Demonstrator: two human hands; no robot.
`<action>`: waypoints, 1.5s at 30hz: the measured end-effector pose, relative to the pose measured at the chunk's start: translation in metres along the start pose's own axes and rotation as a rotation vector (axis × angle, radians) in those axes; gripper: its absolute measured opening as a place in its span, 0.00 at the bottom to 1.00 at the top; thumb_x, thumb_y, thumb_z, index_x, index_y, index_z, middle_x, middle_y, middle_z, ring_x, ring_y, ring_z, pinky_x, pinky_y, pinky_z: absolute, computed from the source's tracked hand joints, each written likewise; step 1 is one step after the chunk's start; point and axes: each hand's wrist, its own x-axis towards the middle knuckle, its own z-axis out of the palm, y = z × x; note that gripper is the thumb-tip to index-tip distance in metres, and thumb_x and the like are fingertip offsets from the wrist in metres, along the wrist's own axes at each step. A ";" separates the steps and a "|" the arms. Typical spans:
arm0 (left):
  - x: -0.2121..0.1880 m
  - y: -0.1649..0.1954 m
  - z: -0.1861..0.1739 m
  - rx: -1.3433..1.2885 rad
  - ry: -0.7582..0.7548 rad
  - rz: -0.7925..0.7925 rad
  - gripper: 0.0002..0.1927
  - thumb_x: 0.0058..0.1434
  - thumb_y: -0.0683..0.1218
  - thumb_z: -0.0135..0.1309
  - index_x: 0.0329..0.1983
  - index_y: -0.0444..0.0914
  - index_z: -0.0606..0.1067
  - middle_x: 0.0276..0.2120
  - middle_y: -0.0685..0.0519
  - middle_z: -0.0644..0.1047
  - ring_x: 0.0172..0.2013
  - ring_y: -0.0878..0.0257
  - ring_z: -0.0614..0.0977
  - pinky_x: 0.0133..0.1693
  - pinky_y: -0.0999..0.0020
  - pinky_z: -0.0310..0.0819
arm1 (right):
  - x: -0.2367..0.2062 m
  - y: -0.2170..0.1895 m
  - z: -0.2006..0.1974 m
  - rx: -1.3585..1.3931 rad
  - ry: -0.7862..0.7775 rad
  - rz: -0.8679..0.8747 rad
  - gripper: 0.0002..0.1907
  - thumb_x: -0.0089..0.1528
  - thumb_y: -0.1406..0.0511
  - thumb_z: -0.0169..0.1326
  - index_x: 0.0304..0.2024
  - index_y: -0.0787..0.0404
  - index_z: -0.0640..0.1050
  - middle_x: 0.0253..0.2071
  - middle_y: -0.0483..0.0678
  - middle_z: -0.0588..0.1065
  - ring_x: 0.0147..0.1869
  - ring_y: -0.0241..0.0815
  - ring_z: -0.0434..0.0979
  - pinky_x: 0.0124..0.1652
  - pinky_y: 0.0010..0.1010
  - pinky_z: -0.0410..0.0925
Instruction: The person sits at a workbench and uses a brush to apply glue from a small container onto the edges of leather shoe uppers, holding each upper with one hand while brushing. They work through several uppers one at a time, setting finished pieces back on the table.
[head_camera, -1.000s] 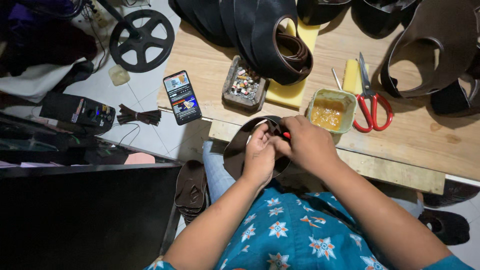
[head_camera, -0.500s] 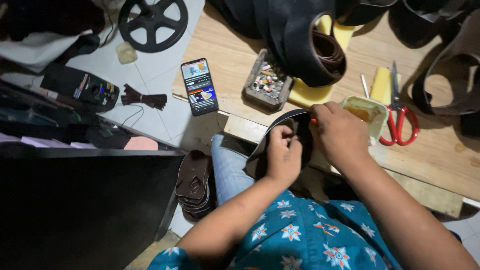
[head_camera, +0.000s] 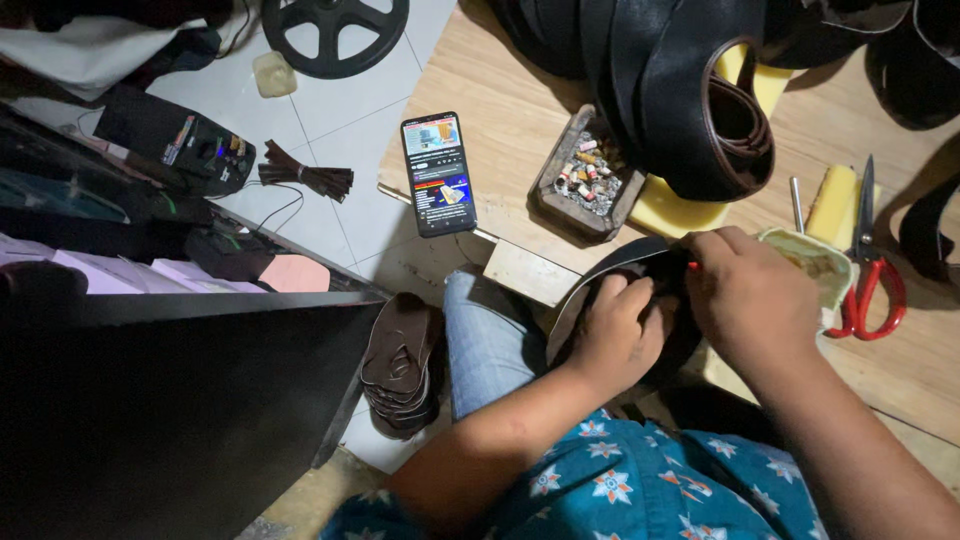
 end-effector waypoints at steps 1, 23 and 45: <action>0.002 -0.003 0.003 0.030 -0.014 -0.042 0.15 0.63 0.40 0.55 0.53 0.34 0.74 0.46 0.39 0.74 0.45 0.39 0.78 0.46 0.50 0.74 | 0.003 0.001 0.000 -0.027 -0.023 0.002 0.10 0.61 0.62 0.56 0.45 0.52 0.80 0.40 0.48 0.78 0.42 0.53 0.80 0.36 0.44 0.71; 0.011 -0.002 0.006 0.082 -0.077 -0.163 0.25 0.67 0.50 0.52 0.65 0.37 0.67 0.46 0.33 0.74 0.45 0.34 0.77 0.48 0.41 0.71 | -0.110 0.105 0.035 0.852 0.233 0.445 0.16 0.75 0.64 0.44 0.58 0.71 0.70 0.52 0.60 0.73 0.56 0.51 0.76 0.54 0.39 0.72; 0.011 -0.002 0.005 0.056 -0.062 -0.136 0.32 0.65 0.55 0.52 0.69 0.37 0.63 0.48 0.31 0.75 0.47 0.31 0.76 0.50 0.39 0.69 | -0.128 0.125 0.068 0.627 0.239 0.355 0.09 0.78 0.68 0.54 0.53 0.71 0.73 0.45 0.56 0.76 0.48 0.38 0.76 0.54 0.26 0.71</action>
